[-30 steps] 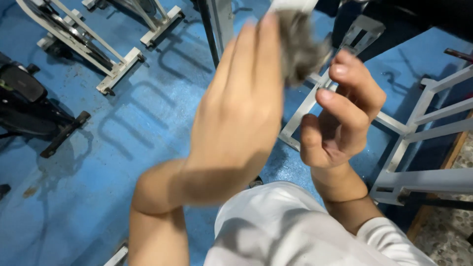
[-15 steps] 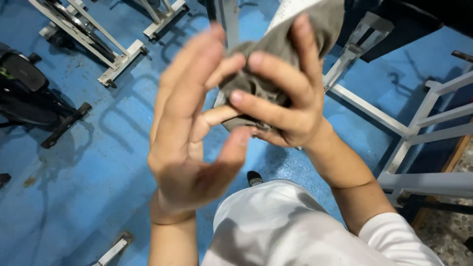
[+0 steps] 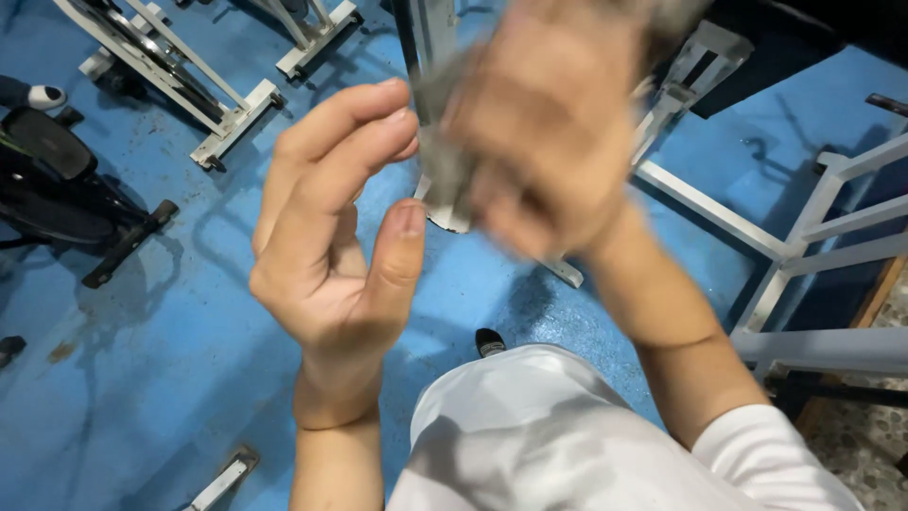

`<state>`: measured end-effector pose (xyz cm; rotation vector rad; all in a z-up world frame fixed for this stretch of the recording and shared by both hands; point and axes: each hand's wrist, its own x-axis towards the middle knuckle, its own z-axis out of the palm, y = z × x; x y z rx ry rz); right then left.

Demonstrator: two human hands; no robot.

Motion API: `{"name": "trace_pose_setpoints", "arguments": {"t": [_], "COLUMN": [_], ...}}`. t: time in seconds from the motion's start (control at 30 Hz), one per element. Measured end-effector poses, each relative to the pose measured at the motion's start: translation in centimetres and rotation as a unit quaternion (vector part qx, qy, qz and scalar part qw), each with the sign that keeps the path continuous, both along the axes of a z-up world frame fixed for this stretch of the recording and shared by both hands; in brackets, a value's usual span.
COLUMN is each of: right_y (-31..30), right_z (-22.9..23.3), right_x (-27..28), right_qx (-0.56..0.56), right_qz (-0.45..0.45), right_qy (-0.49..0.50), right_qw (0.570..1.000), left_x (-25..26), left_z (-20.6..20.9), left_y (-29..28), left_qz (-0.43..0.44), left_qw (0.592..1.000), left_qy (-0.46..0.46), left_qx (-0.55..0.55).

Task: Wiping down gym weight machines and equipment frames with a cloth.

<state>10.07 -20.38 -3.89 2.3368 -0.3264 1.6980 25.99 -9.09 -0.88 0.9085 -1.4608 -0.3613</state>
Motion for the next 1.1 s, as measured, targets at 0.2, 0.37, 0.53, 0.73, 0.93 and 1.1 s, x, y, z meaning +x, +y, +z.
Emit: {"name": "trace_pose_setpoints", "arguments": {"t": [0.2,0.37,0.53,0.73,0.93,1.1], "right_y": [1.5,-4.7,-9.3,-5.9,-10.4,-10.0], "right_z": [-1.9,-2.4,-2.6,-2.2,-4.0,-4.2], "right_x": [-0.9,-6.3,-13.8,-9.4,-13.6,-13.2], "right_qx": [0.005,-0.156,-0.203,-0.011,0.002,0.022], "right_qz": [0.070,0.013,0.030,-0.166,-0.059,-0.070], "right_qy": [0.090,-0.058,0.179,-0.026,-0.017,-0.030], "right_qw": [0.994,0.986,0.962,0.986,0.998,0.997], "left_x": [0.5,0.7,0.7,-0.9,-1.1,-1.4], "left_z": [0.2,-1.2,-2.8,-1.1,1.9,4.0], "left_y": [-0.8,-2.4,-3.9,-3.6,-4.9,-5.3], "left_qz": [-0.056,-0.128,-0.143,-0.065,-0.064,-0.082], "left_qw": [0.998,0.991,0.988,0.998,0.987,0.966], "left_qy": [-0.011,0.013,0.063,-0.012,-0.144,-0.242], "left_qx": [0.031,0.025,0.009,0.006,-0.024,-0.039]}}
